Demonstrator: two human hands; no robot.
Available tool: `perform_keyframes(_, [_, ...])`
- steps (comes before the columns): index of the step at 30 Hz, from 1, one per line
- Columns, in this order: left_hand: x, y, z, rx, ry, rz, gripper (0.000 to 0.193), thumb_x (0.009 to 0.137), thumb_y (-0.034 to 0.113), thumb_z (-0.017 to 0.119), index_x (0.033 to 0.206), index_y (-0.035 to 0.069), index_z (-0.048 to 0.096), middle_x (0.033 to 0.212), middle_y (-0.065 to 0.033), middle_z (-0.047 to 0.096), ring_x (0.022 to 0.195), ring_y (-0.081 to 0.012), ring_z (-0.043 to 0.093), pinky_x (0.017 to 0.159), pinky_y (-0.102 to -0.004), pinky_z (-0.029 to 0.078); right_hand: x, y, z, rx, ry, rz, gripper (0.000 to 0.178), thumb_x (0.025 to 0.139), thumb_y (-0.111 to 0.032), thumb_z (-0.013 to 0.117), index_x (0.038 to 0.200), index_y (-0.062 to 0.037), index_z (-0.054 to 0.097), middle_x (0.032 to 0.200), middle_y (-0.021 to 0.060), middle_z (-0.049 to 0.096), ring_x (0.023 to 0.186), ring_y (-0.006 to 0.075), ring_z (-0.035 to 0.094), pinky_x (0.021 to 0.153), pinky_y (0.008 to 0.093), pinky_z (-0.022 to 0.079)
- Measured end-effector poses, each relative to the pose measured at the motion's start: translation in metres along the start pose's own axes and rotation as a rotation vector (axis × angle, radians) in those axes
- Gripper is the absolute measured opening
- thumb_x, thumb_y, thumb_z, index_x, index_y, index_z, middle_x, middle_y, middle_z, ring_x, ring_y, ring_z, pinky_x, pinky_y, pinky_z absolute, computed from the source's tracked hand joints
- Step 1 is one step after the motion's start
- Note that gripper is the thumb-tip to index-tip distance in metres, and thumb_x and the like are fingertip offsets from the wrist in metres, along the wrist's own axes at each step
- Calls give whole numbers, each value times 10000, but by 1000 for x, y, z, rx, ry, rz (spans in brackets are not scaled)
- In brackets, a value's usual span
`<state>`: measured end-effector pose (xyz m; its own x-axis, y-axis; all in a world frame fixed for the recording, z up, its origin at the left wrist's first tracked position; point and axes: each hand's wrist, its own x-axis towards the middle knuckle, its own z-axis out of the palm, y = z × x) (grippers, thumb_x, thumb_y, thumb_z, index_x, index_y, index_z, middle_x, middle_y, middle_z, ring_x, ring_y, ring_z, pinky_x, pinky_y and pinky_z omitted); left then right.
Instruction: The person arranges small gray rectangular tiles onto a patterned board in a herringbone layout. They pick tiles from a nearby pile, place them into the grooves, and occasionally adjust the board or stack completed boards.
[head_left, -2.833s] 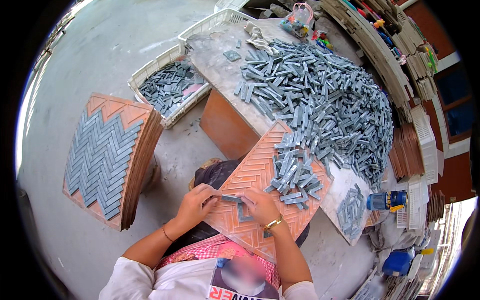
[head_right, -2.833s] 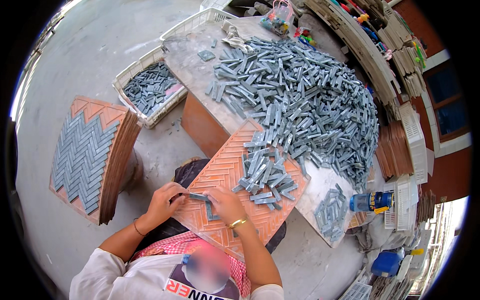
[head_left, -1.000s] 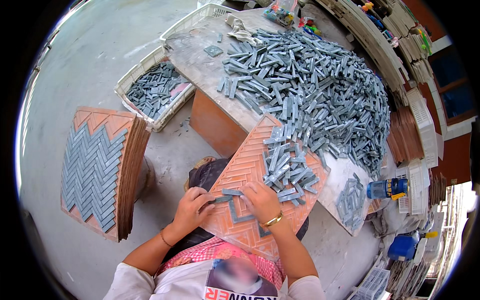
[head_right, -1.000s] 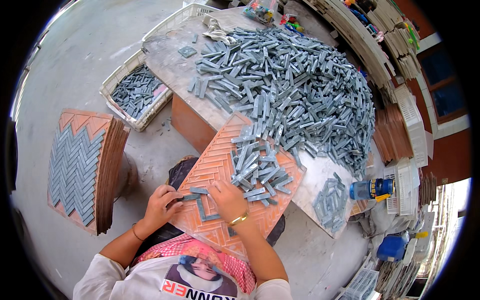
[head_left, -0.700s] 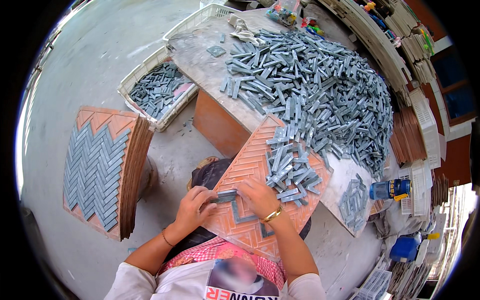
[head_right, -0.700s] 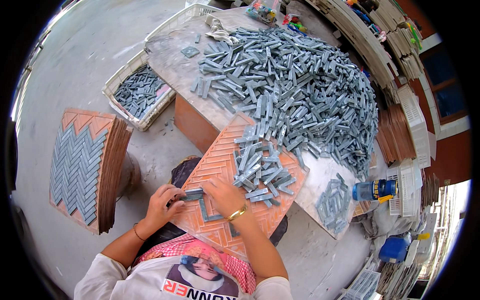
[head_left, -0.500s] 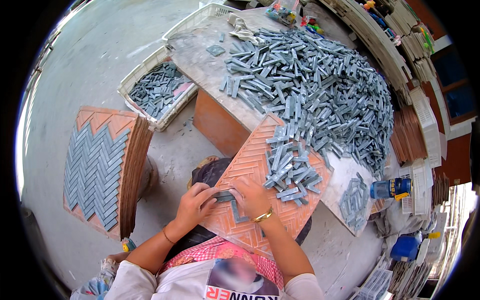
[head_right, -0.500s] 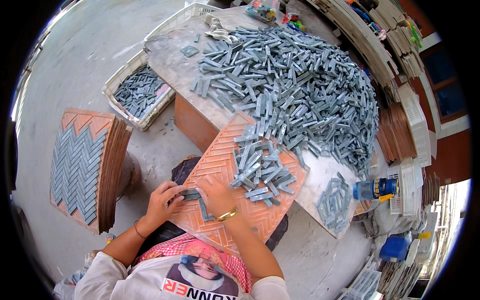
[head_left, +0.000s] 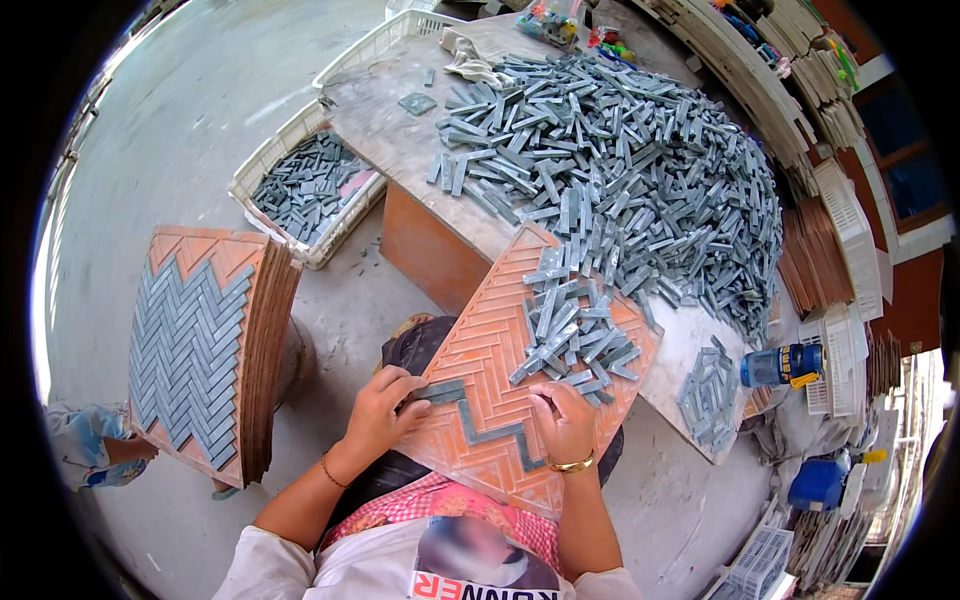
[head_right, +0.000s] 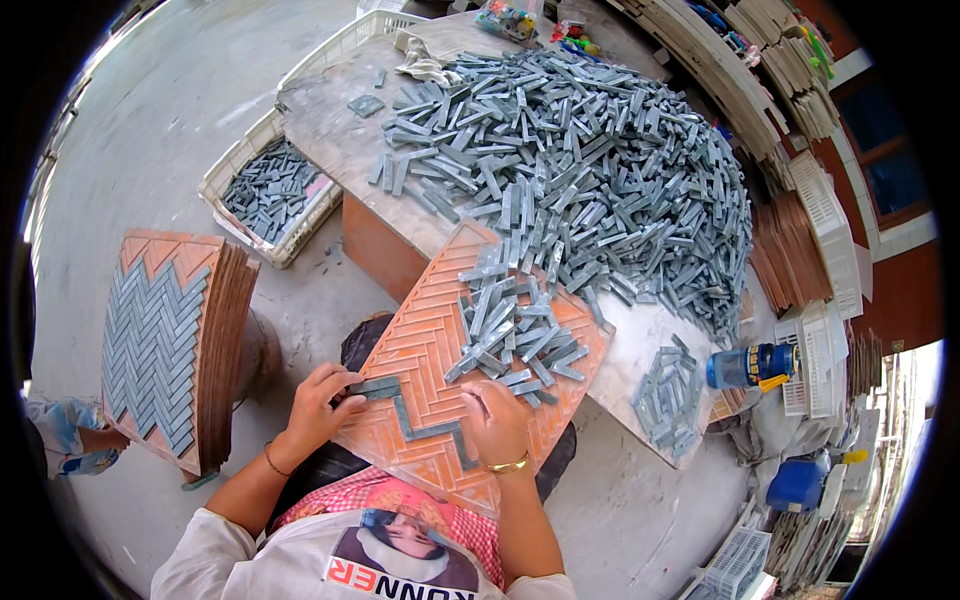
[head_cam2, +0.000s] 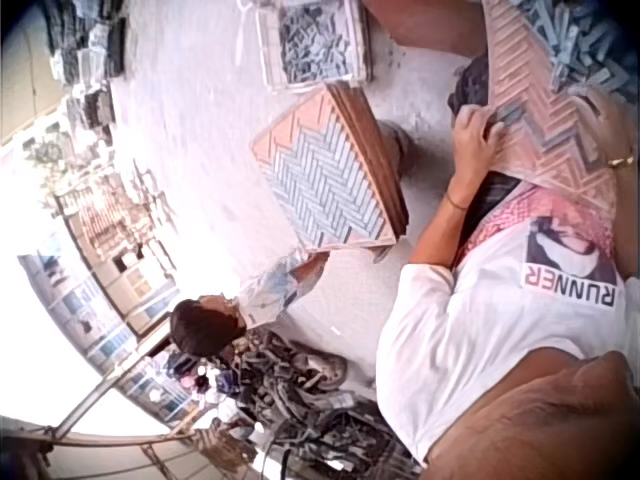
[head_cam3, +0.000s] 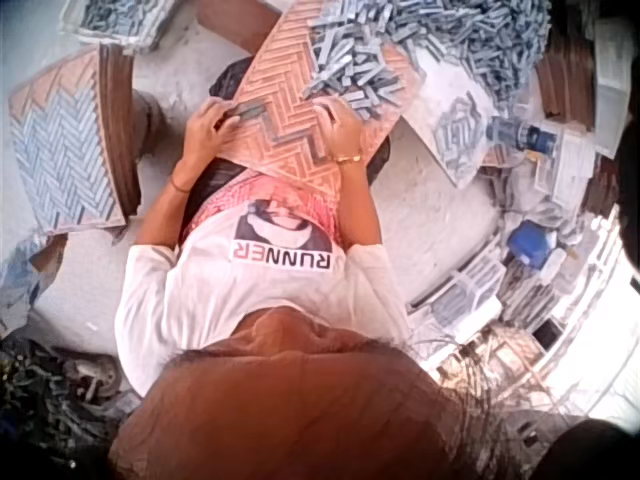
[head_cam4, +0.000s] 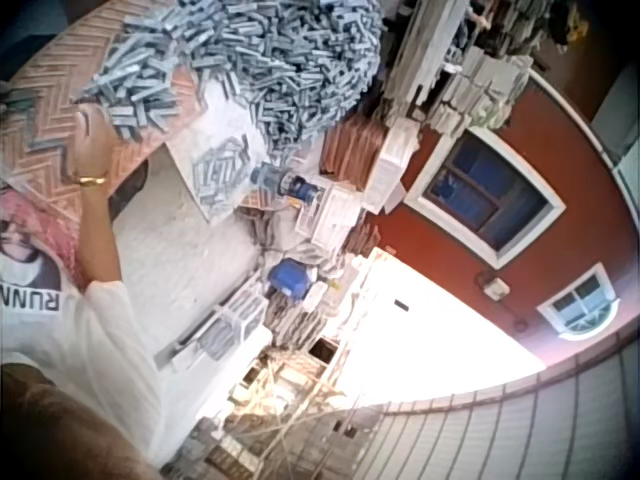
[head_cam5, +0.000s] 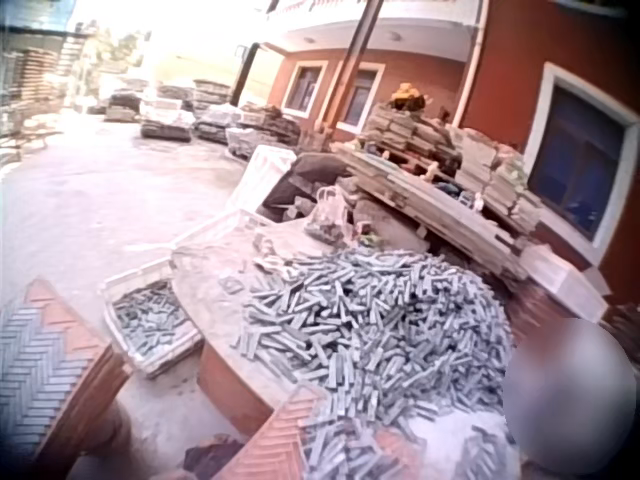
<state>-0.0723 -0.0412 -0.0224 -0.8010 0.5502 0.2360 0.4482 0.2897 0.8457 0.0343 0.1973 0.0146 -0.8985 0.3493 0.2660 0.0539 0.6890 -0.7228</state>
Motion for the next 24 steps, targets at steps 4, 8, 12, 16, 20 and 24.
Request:
perform_keyframes(4, [0, -3, 2, 25, 17, 10, 216, 713, -4, 719, 916, 13, 649, 858, -106, 584, 704, -236, 600, 628, -306, 492, -17, 8, -2, -59, 24, -40, 70, 799, -25, 664, 856, 15, 658, 779, 114, 656, 662, 198, 619, 598, 284, 479])
perform_keyframes(8, [11, 2, 7, 84, 24, 50, 196, 699, -2, 709, 877, 26, 632, 850, -109, 569, 784, -287, 576, 676, -352, 475, -22, 9, 3, -30, 110, -6, 78, 790, -15, 670, 863, 11, 661, 785, 105, 653, 657, 185, 610, 597, 276, 477])
perform_keyframes(12, [16, 5, 10, 105, -11, 29, 197, 694, -5, 699, 869, 29, 616, 848, -112, 556, 820, -307, 557, 699, -376, 464, -6, 9, -3, -100, 175, 27, 165, 779, -13, 687, 941, 1, 658, 899, 102, 642, 650, 168, 588, 588, 268, 475])
perform_keyframes(16, [14, 4, 9, 115, -2, 71, 218, 696, -3, 695, 892, 30, 606, 874, -119, 558, 824, -316, 553, 706, -393, 462, 9, 21, -4, -244, 175, 36, 283, 731, -9, 719, 1005, -24, 653, 963, 100, 579, 704, 188, 576, 612, 294, 474])
perform_keyframes(20, [15, 8, 11, 165, -5, 96, 242, 694, -9, 695, 917, 29, 609, 879, -119, 560, 829, -314, 553, 713, -390, 462, 15, 27, -6, -300, 188, -80, 274, 733, -37, 723, 991, -16, 634, 914, 101, 569, 783, 235, 594, 659, 332, 483])
perform_keyframes(24, [17, 9, 10, 172, -18, 110, 239, 699, -3, 691, 922, 30, 610, 881, -118, 559, 839, -314, 550, 724, -388, 460, 11, 25, -9, 385, 140, 305, 225, 853, -122, 668, 1018, 12, 594, 895, 93, 635, 733, 174, 618, 623, 293, 502])
